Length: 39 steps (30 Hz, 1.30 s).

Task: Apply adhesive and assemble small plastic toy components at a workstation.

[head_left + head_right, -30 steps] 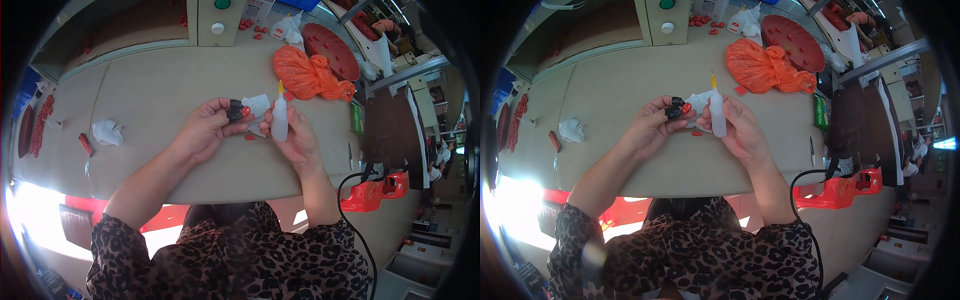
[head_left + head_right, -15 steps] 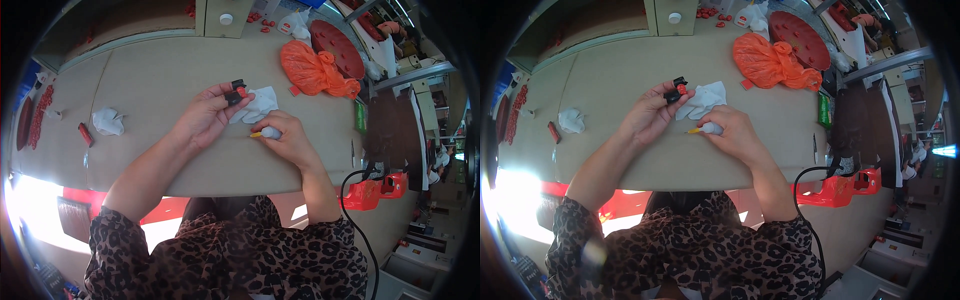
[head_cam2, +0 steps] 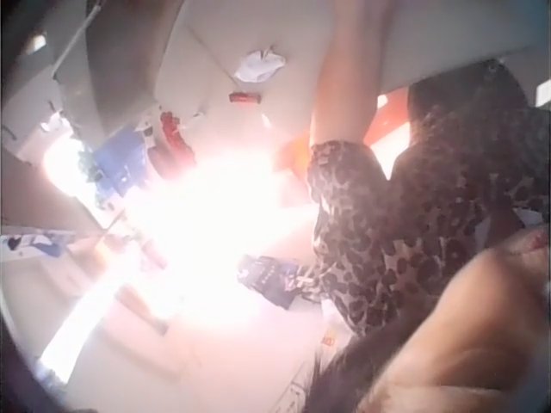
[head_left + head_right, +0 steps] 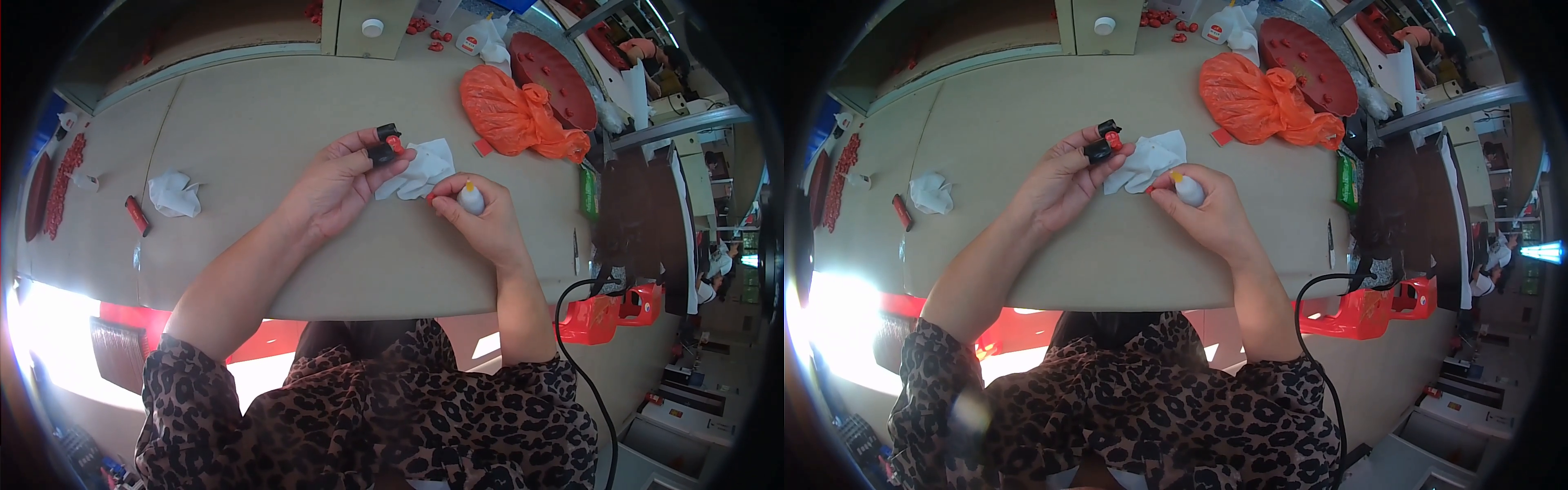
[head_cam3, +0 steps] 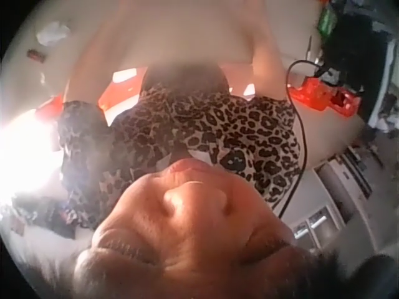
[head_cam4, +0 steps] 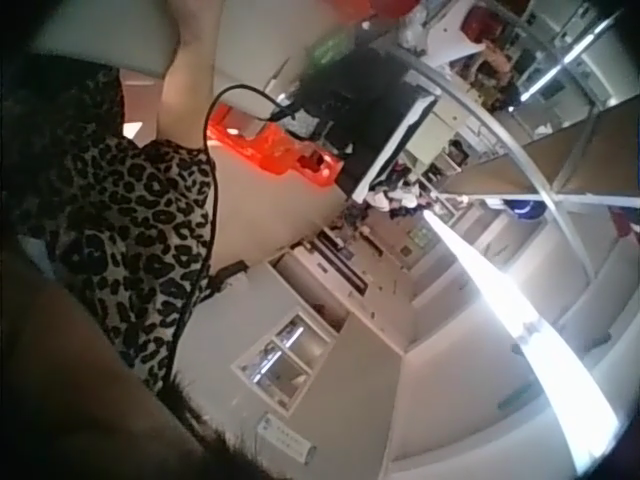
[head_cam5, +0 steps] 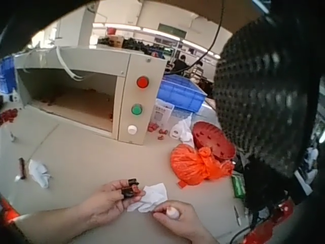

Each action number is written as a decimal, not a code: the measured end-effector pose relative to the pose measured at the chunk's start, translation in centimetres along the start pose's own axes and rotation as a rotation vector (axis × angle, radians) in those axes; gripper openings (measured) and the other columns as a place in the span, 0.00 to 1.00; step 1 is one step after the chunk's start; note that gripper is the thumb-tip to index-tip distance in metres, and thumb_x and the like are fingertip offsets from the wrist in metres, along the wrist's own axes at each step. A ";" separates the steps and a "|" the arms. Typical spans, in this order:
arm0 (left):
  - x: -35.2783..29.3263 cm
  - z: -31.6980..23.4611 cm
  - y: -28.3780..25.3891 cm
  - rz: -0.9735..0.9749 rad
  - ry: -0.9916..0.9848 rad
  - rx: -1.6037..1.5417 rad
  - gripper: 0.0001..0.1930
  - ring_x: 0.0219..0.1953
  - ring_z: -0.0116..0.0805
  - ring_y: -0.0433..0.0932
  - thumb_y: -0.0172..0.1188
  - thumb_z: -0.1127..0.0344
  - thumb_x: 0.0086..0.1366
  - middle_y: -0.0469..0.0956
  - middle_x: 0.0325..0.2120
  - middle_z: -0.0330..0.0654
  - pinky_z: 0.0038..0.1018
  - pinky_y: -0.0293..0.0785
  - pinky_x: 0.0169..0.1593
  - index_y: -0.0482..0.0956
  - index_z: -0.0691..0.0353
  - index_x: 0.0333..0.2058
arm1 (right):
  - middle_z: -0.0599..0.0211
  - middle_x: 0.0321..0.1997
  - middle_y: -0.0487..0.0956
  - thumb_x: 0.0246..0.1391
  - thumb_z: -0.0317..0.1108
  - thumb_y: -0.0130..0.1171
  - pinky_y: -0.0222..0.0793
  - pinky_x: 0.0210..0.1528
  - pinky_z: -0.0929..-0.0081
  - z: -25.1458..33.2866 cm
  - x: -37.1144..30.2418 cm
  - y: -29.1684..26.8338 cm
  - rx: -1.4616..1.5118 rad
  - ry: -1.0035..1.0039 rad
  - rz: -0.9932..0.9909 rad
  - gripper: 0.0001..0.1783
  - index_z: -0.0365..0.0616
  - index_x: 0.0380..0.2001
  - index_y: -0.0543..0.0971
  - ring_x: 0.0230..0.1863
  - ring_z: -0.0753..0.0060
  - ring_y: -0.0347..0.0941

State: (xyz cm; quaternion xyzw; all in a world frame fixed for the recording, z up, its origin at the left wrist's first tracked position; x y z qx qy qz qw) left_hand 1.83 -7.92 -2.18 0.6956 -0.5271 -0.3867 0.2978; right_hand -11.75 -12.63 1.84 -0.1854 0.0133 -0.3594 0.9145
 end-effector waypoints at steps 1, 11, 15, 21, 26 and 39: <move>-0.1 0.2 0.0 0.023 -0.033 0.041 0.11 0.43 0.41 0.71 0.42 0.81 0.56 0.68 0.37 0.52 0.26 0.71 0.47 0.63 0.72 0.39 | 0.66 0.25 0.73 0.43 0.26 0.55 0.65 0.26 0.80 -1.3 -0.3 -0.3 0.285 0.195 -0.039 0.06 0.36 0.26 0.72 0.27 0.75 0.69; -0.8 2.2 1.3 0.164 -0.098 0.187 0.12 0.37 0.33 0.74 0.51 0.74 0.56 0.71 0.35 0.45 0.23 0.72 0.42 0.66 0.66 0.39 | 0.66 0.25 0.71 0.47 0.28 0.51 0.63 0.20 0.81 -2.2 0.0 -0.2 0.812 0.284 -0.127 0.06 0.36 0.29 0.70 0.21 0.79 0.66; -1.1 2.4 1.4 0.197 -0.099 0.189 0.12 0.37 0.32 0.74 0.53 0.74 0.55 0.72 0.34 0.43 0.23 0.72 0.42 0.66 0.65 0.39 | 0.65 0.26 0.71 0.47 0.28 0.51 0.64 0.20 0.80 -2.5 0.1 0.2 0.813 0.299 -0.174 0.06 0.36 0.29 0.70 0.22 0.79 0.66; -1.1 2.6 1.9 0.216 -0.061 0.304 0.11 0.36 0.30 0.74 0.55 0.74 0.53 0.72 0.33 0.41 0.23 0.71 0.42 0.67 0.65 0.37 | 0.64 0.26 0.71 0.48 0.28 0.51 0.65 0.21 0.79 -2.3 -0.3 0.1 0.770 0.309 -0.238 0.06 0.36 0.29 0.70 0.22 0.79 0.66; -1.2 2.3 1.3 0.182 -0.016 0.351 0.11 0.36 0.26 0.72 0.54 0.77 0.53 0.72 0.33 0.41 0.21 0.69 0.43 0.68 0.66 0.36 | 0.64 0.26 0.71 0.48 0.27 0.51 0.68 0.23 0.78 -2.8 -0.3 1.1 0.847 0.378 -0.212 0.05 0.35 0.28 0.69 0.23 0.79 0.67; -1.1 2.3 1.4 0.197 0.028 0.387 0.11 0.36 0.26 0.72 0.52 0.79 0.53 0.72 0.34 0.41 0.20 0.69 0.42 0.68 0.67 0.37 | 0.67 0.24 0.72 0.48 0.28 0.54 0.63 0.21 0.86 -1.4 -0.6 0.8 0.531 0.199 -0.236 0.07 0.34 0.29 0.71 0.21 0.83 0.65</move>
Point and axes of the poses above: each hand's wrist, its own x-axis towards the middle knuckle, its own y-axis out of the palm, z = x × y, the point moved 8 cm from there along x, towards the middle knuckle
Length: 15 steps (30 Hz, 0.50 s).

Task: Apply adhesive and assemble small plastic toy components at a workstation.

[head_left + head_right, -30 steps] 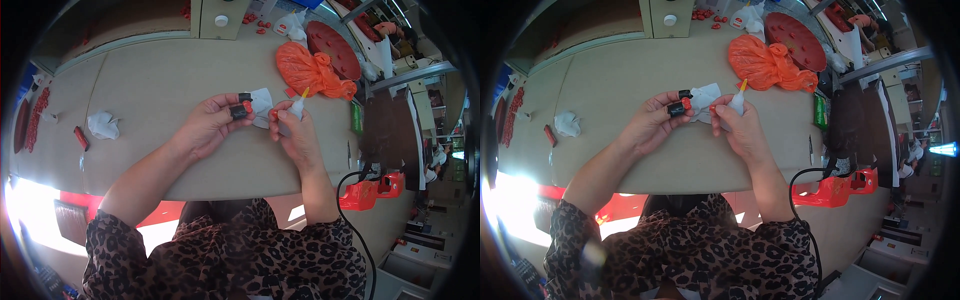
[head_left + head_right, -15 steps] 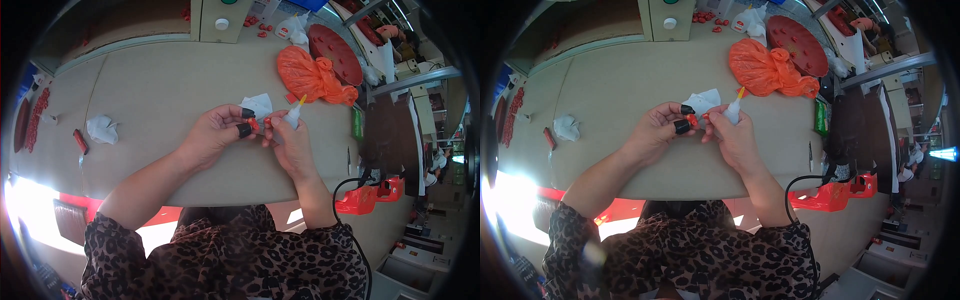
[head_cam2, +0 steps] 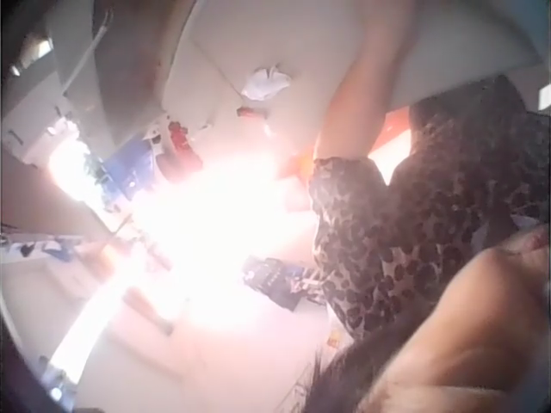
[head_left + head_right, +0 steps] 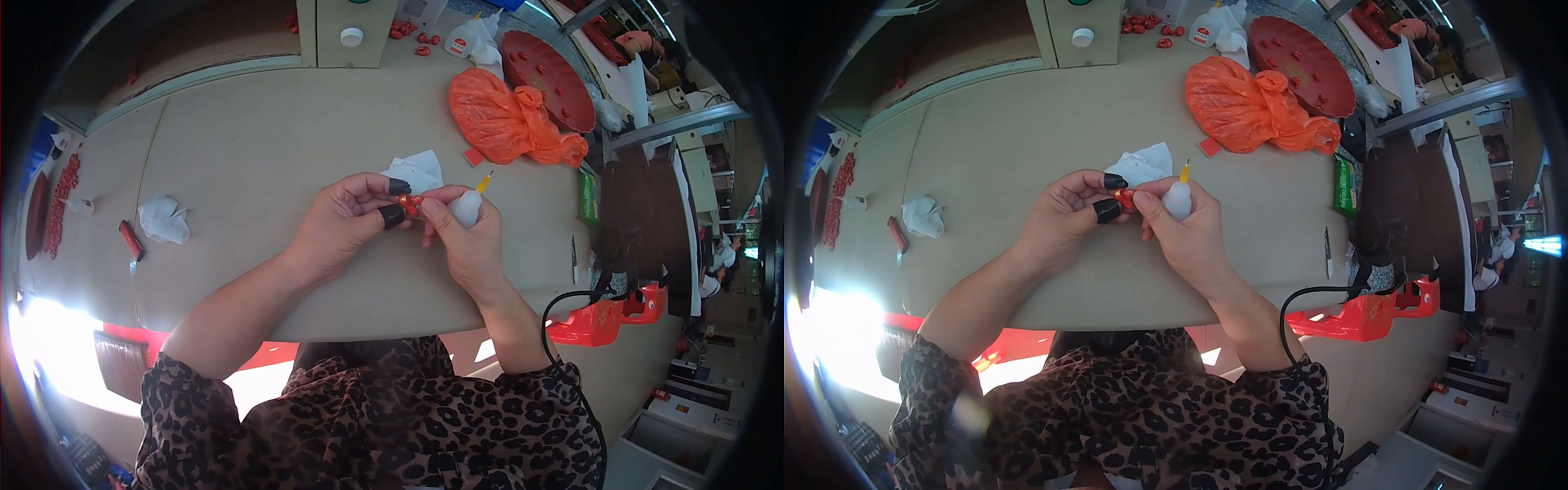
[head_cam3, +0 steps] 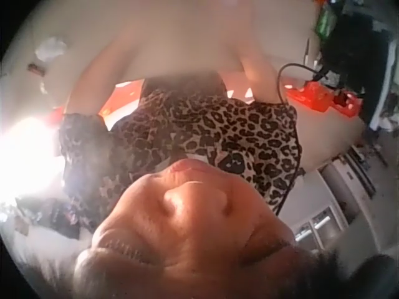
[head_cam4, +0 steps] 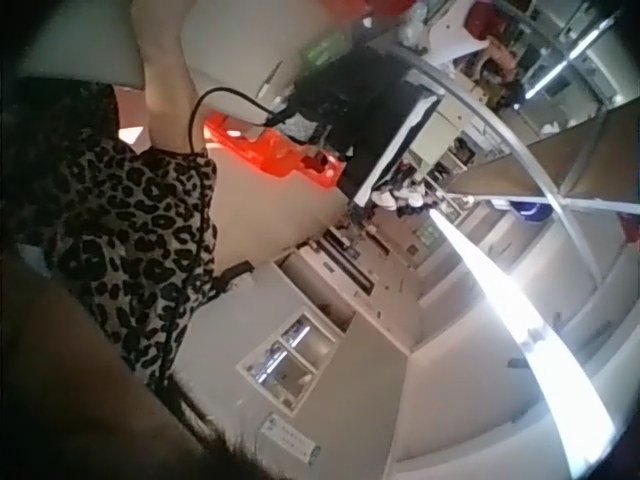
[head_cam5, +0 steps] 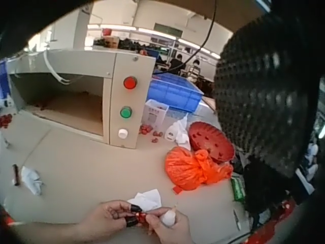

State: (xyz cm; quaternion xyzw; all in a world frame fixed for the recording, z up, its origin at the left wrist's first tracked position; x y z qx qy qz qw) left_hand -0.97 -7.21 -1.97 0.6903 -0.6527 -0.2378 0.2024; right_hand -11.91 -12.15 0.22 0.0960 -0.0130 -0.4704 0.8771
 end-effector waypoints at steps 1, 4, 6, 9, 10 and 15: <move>0.0 -0.1 0.0 0.001 -0.004 0.019 0.11 0.36 0.26 0.72 0.52 0.79 0.53 0.72 0.34 0.41 0.20 0.69 0.42 0.68 0.67 0.37 | 0.67 0.24 0.72 0.48 0.28 0.54 0.61 0.21 0.87 0.0 0.0 0.0 0.002 -0.011 -0.003 0.07 0.34 0.29 0.72 0.20 0.84 0.65; -0.1 -0.1 -0.1 0.000 -0.004 0.035 0.10 0.36 0.26 0.72 0.51 0.80 0.53 0.72 0.34 0.41 0.20 0.69 0.42 0.68 0.67 0.37 | 0.68 0.23 0.72 0.48 0.28 0.54 0.62 0.21 0.87 0.0 0.0 0.1 -0.011 -0.017 -0.007 0.06 0.34 0.28 0.72 0.20 0.84 0.65; -0.1 -0.1 0.1 0.005 0.000 0.031 0.10 0.36 0.26 0.73 0.50 0.80 0.53 0.72 0.34 0.41 0.20 0.69 0.42 0.69 0.67 0.37 | 0.69 0.23 0.72 0.48 0.27 0.54 0.62 0.21 0.87 0.1 -0.1 -0.1 -0.026 -0.021 -0.004 0.06 0.35 0.28 0.72 0.20 0.84 0.65; -0.1 -0.1 -0.1 -0.009 -0.007 0.044 0.11 0.36 0.27 0.73 0.48 0.82 0.53 0.72 0.34 0.42 0.20 0.69 0.43 0.68 0.68 0.37 | 0.70 0.22 0.71 0.48 0.28 0.54 0.61 0.21 0.88 -0.1 0.0 0.1 -0.029 -0.022 -0.001 0.06 0.35 0.28 0.72 0.20 0.85 0.64; -0.1 0.0 -0.2 -0.012 0.002 0.050 0.12 0.37 0.27 0.73 0.47 0.84 0.52 0.72 0.34 0.42 0.20 0.68 0.43 0.68 0.69 0.37 | 0.70 0.22 0.71 0.48 0.28 0.54 0.61 0.21 0.88 -0.2 0.0 0.1 -0.025 -0.020 -0.009 0.06 0.35 0.28 0.72 0.20 0.85 0.64; -0.2 0.0 -0.2 0.006 0.013 0.075 0.14 0.37 0.28 0.73 0.43 0.86 0.50 0.72 0.34 0.42 0.21 0.68 0.44 0.67 0.70 0.37 | 0.71 0.22 0.71 0.48 0.29 0.54 0.60 0.21 0.89 0.0 -0.2 0.2 -0.072 -0.050 -0.004 0.06 0.36 0.28 0.72 0.21 0.86 0.64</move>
Point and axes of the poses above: each hand's wrist, its own x-axis towards the middle knuckle, its own y-axis out of the palm, z = x × y, the point moved 8 cm from there along x, towards the middle knuckle
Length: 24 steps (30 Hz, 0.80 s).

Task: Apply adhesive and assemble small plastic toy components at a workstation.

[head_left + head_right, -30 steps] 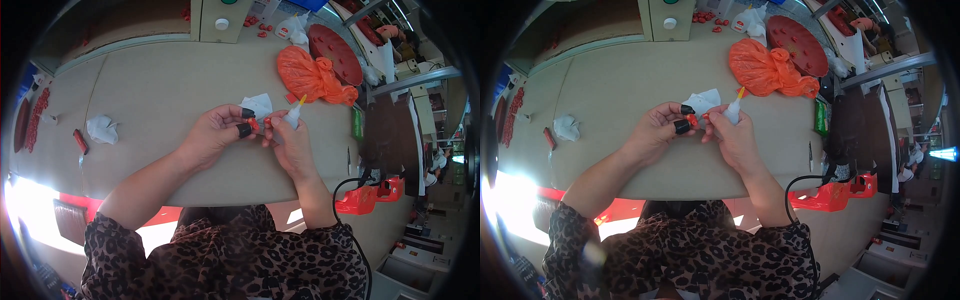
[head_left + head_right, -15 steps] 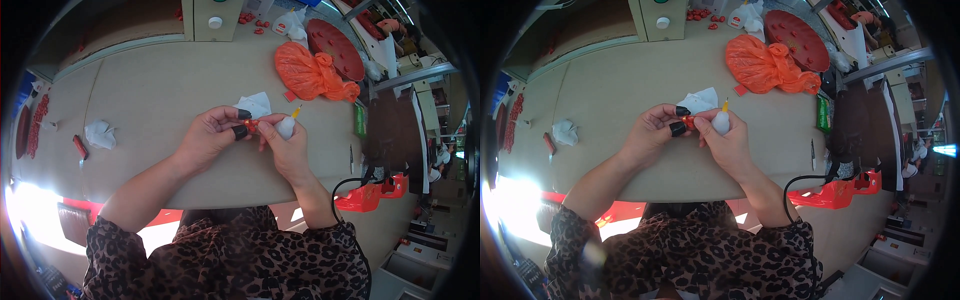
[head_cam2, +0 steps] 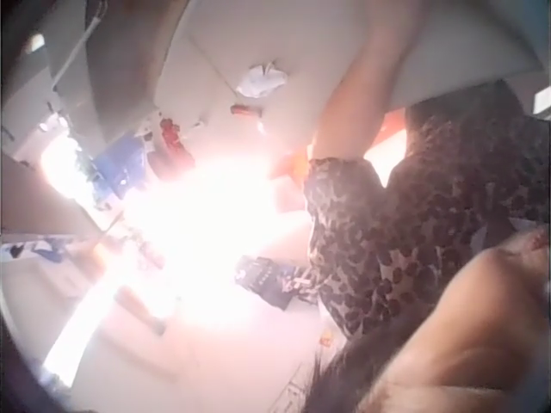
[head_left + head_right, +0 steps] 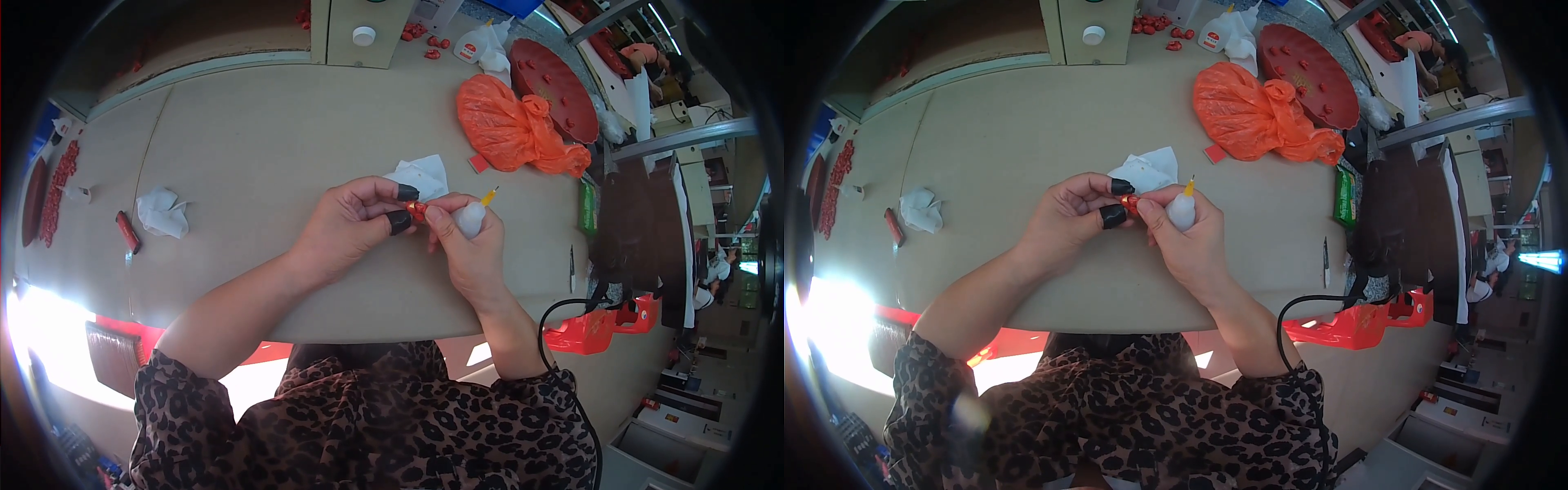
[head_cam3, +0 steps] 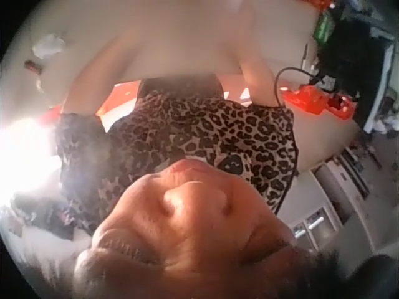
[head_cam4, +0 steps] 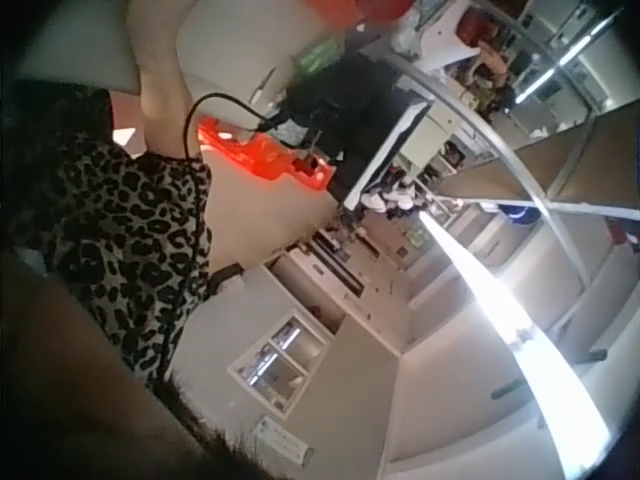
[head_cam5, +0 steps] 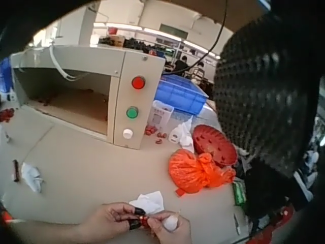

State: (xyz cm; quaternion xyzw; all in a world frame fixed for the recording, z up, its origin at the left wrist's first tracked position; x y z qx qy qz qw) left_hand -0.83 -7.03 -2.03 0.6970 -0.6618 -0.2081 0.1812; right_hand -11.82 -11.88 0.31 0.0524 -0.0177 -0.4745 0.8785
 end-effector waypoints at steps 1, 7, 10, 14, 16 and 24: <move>0.0 0.0 0.0 -0.002 -0.006 0.009 0.14 0.37 0.28 0.73 0.43 0.86 0.49 0.72 0.34 0.42 0.21 0.68 0.44 0.67 0.70 0.37 | 0.71 0.22 0.71 0.48 0.29 0.54 0.60 0.21 0.89 0.1 0.0 0.0 -0.017 -0.012 -0.007 0.06 0.36 0.28 0.72 0.21 0.86 0.64; 0.0 0.0 -0.1 0.005 0.021 0.046 0.14 0.38 0.28 0.73 0.43 0.86 0.50 0.72 0.34 0.42 0.20 0.68 0.44 0.68 0.69 0.36 | 0.71 0.21 0.72 0.48 0.30 0.55 0.60 0.20 0.88 -0.2 -0.1 -0.2 -0.070 0.021 -0.028 0.08 0.36 0.28 0.72 0.20 0.86 0.64; 0.0 -0.1 0.0 -0.008 0.017 0.077 0.12 0.38 0.27 0.72 0.44 0.85 0.51 0.72 0.34 0.42 0.20 0.68 0.44 0.68 0.69 0.36 | 0.70 0.21 0.72 0.48 0.31 0.55 0.60 0.20 0.88 0.0 -0.1 -0.1 -0.068 0.009 -0.037 0.08 0.36 0.28 0.72 0.19 0.86 0.64; -0.1 0.0 -0.3 -0.044 0.030 0.103 0.09 0.38 0.25 0.72 0.48 0.83 0.53 0.72 0.32 0.40 0.19 0.69 0.43 0.70 0.70 0.34 | 0.70 0.22 0.72 0.48 0.31 0.54 0.60 0.19 0.88 -0.1 -0.1 -0.1 -0.070 0.022 -0.030 0.07 0.36 0.28 0.72 0.19 0.86 0.64; -0.1 -0.3 -0.4 -0.051 0.092 0.160 0.08 0.37 0.25 0.72 0.48 0.83 0.53 0.72 0.31 0.40 0.18 0.68 0.42 0.72 0.70 0.33 | 0.70 0.23 0.73 0.48 0.29 0.54 0.62 0.23 0.88 -0.1 -0.1 0.0 -0.114 0.026 -0.010 0.07 0.36 0.28 0.72 0.22 0.85 0.66; -0.7 -2.1 -0.3 -0.076 0.286 0.474 0.07 0.33 0.23 0.71 0.50 0.82 0.52 0.72 0.28 0.38 0.19 0.67 0.38 0.75 0.68 0.30 | 0.68 0.26 0.74 0.48 0.26 0.53 0.63 0.33 0.86 0.3 -0.1 0.8 -0.148 -0.067 0.030 0.04 0.36 0.26 0.71 0.29 0.83 0.68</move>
Point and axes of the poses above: each hand's wrist, its own x-axis towards the middle knuckle, its own y-axis out of the palm, z = x × y, the point moved 8 cm from there along x, towards the middle knuckle
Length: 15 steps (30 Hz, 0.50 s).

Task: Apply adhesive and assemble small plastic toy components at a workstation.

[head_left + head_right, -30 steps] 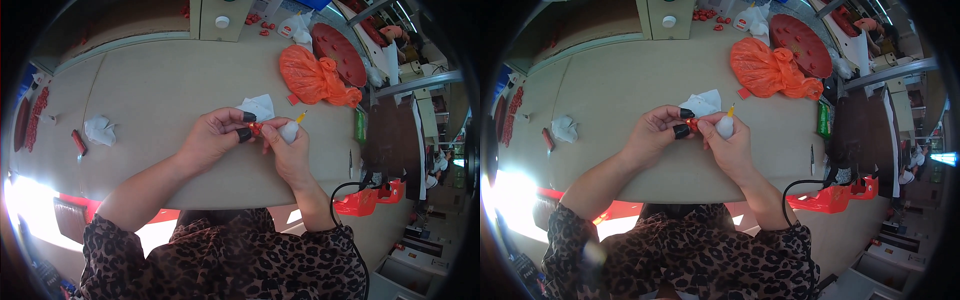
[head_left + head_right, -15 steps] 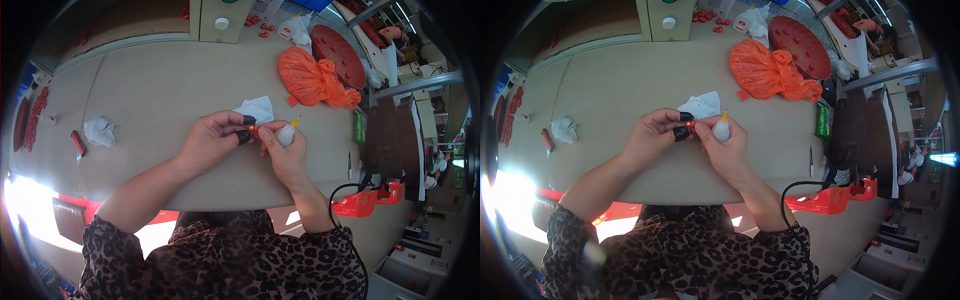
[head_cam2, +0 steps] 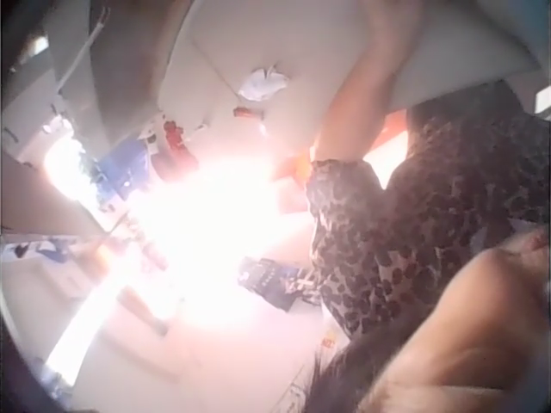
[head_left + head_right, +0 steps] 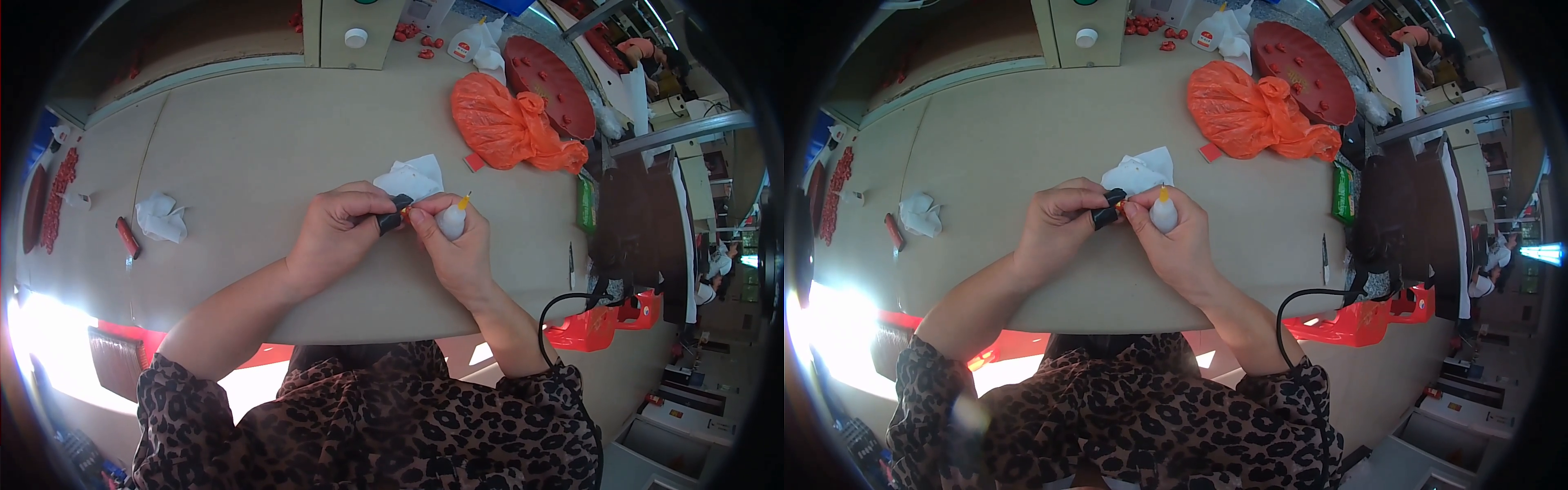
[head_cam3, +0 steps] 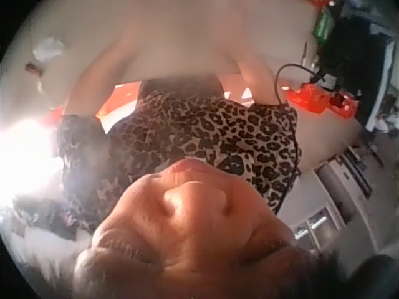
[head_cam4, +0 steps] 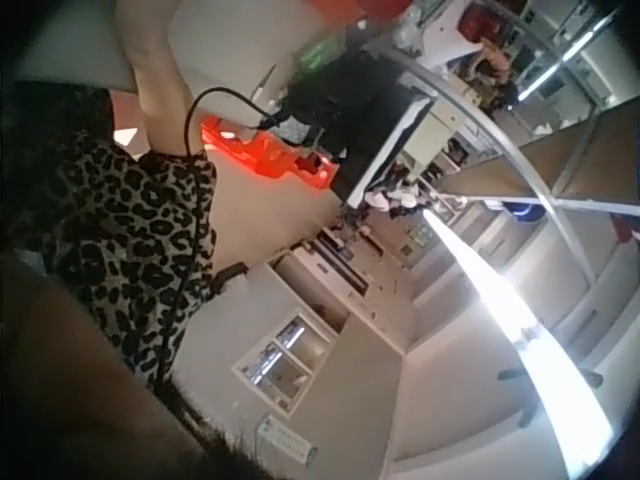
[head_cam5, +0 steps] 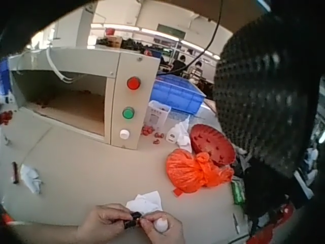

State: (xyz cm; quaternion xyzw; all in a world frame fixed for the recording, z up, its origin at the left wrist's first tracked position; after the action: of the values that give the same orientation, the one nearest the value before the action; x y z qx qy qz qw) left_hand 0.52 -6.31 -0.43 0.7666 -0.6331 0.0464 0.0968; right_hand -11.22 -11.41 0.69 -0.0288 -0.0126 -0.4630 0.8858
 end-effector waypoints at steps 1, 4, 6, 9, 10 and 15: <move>0.1 -0.1 0.0 0.011 0.018 0.042 0.08 0.33 0.24 0.71 0.50 0.82 0.53 0.72 0.28 0.38 0.18 0.68 0.39 0.75 0.68 0.31 | 0.69 0.26 0.74 0.48 0.26 0.53 0.63 0.33 0.87 0.0 0.0 0.1 0.028 0.006 0.011 0.04 0.36 0.26 0.71 0.29 0.83 0.68; 0.3 -0.3 0.1 -0.026 -0.057 -0.088 0.09 0.35 0.25 0.72 0.49 0.82 0.54 0.73 0.29 0.39 0.18 0.69 0.40 0.74 0.68 0.33 | 0.69 0.27 0.74 0.48 0.26 0.53 0.62 0.34 0.87 0.3 0.0 0.1 0.028 -0.023 -0.002 0.04 0.36 0.27 0.72 0.30 0.84 0.67; 0.2 0.0 0.0 -0.074 -0.154 -0.258 0.09 0.35 0.26 0.73 0.48 0.82 0.54 0.73 0.30 0.39 0.18 0.70 0.41 0.74 0.67 0.34 | 0.69 0.27 0.74 0.48 0.26 0.53 0.62 0.34 0.87 0.1 0.1 0.0 0.035 -0.019 -0.010 0.04 0.36 0.27 0.72 0.30 0.85 0.67; 0.5 0.4 0.4 -0.060 -0.240 -0.342 0.10 0.36 0.27 0.73 0.47 0.81 0.55 0.72 0.32 0.41 0.20 0.72 0.42 0.73 0.67 0.35 | 0.70 0.28 0.74 0.48 0.27 0.54 0.62 0.33 0.88 0.5 -0.1 -0.4 0.020 -0.039 -0.031 0.05 0.36 0.28 0.72 0.30 0.85 0.66; 0.5 0.4 0.4 -0.014 -0.214 -0.270 0.10 0.36 0.28 0.73 0.46 0.82 0.55 0.72 0.32 0.42 0.20 0.73 0.41 0.73 0.68 0.36 | 0.70 0.28 0.74 0.48 0.27 0.54 0.62 0.33 0.88 0.6 0.0 -0.4 0.008 -0.058 -0.029 0.05 0.36 0.28 0.72 0.30 0.85 0.66; 0.4 0.3 0.7 0.066 -0.172 -0.122 0.12 0.35 0.30 0.74 0.43 0.83 0.55 0.71 0.33 0.44 0.21 0.74 0.40 0.73 0.69 0.36 | 0.68 0.28 0.74 0.48 0.27 0.53 0.63 0.31 0.88 0.7 -0.1 -0.3 0.048 -0.026 -0.040 0.06 0.34 0.29 0.72 0.27 0.85 0.67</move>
State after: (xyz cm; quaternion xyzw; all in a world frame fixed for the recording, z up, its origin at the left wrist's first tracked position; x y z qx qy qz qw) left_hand -0.15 -6.89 -0.62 0.7392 -0.6656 -0.0551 0.0871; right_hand -11.50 -11.48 1.42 -0.0134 -0.0357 -0.4798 0.8766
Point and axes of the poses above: each hand's wrist, its own x-axis towards the middle knuckle, its own y-axis out of the palm, z = x × y, the point moved 8 cm from there along x, towards the middle knuckle
